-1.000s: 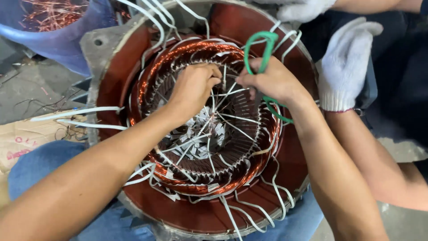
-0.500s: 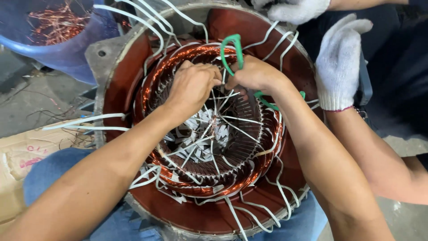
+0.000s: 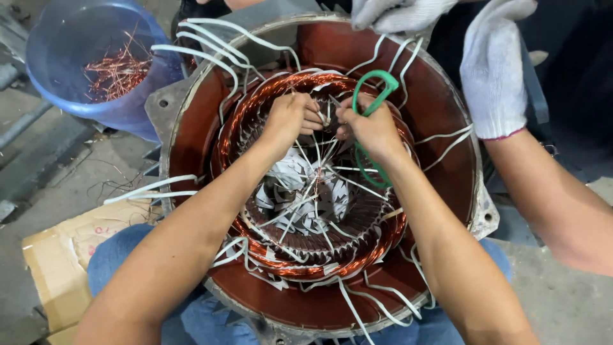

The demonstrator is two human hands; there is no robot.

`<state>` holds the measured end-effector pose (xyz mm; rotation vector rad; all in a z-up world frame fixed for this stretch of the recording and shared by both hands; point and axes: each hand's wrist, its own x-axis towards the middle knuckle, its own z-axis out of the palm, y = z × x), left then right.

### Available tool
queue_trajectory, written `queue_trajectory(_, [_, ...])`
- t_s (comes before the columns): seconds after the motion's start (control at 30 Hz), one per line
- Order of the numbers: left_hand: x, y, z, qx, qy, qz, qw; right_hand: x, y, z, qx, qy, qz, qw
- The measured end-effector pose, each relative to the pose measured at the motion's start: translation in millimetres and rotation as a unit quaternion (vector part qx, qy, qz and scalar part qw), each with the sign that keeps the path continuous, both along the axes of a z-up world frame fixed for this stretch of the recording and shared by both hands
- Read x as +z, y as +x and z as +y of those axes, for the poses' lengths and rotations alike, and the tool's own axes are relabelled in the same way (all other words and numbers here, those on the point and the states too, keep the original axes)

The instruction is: Cutting and arranging copper windings and insulation wires inside a large electric motor stator.

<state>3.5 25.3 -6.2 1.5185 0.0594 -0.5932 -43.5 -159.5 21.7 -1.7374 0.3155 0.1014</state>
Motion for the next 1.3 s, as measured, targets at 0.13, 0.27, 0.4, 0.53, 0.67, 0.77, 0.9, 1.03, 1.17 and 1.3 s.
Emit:
queue_trajectory(0.13, [3.9,-0.4,1.0,0.030,-0.040,0.001,0.999,10.3,-4.4,14.3,0.027,0.012,0.003,1.000])
queue_trajectory(0.27, [7.4,-2.8,3.9,0.040,-0.035,-0.031,0.998,10.7,8.8,-12.9,0.173,-0.219,-0.241,0.929])
queue_trajectory(0.4, [8.3,-1.2,4.9,0.027,-0.056,-0.023,0.998,10.0,16.7,-22.2,0.217,-0.232,-0.329,0.889])
queue_trajectory(0.53, [-0.8,5.7,6.6,0.032,-0.065,-0.017,0.997,2.1,20.5,-18.0,0.250,-0.269,-0.333,0.869])
queue_trajectory(0.67, [-1.4,9.9,8.6,0.022,-0.075,-0.019,0.997,-16.0,25.5,-27.7,0.255,-0.346,-0.371,0.823])
queue_trajectory(0.77, [-6.2,12.5,11.4,0.022,-0.077,-0.012,0.997,-14.3,20.3,-25.1,0.266,-0.388,-0.384,0.795])
queue_trajectory(0.9, [5.0,16.0,16.1,0.005,-0.091,-0.012,0.996,-6.8,20.4,-22.8,0.271,-0.372,-0.357,0.813])
queue_trajectory(1.03, [43.9,9.2,37.5,-0.084,-0.056,-0.040,0.994,18.8,17.8,-21.6,0.218,-0.321,-0.354,0.851])
queue_trajectory(1.17, [51.2,11.8,63.1,-0.203,0.006,-0.051,0.978,43.6,8.2,-18.6,0.200,-0.320,-0.350,0.857])
queue_trajectory(1.3, [55.3,9.2,74.5,-0.236,0.009,-0.055,0.970,56.2,8.7,-23.9,0.191,-0.310,-0.344,0.865])
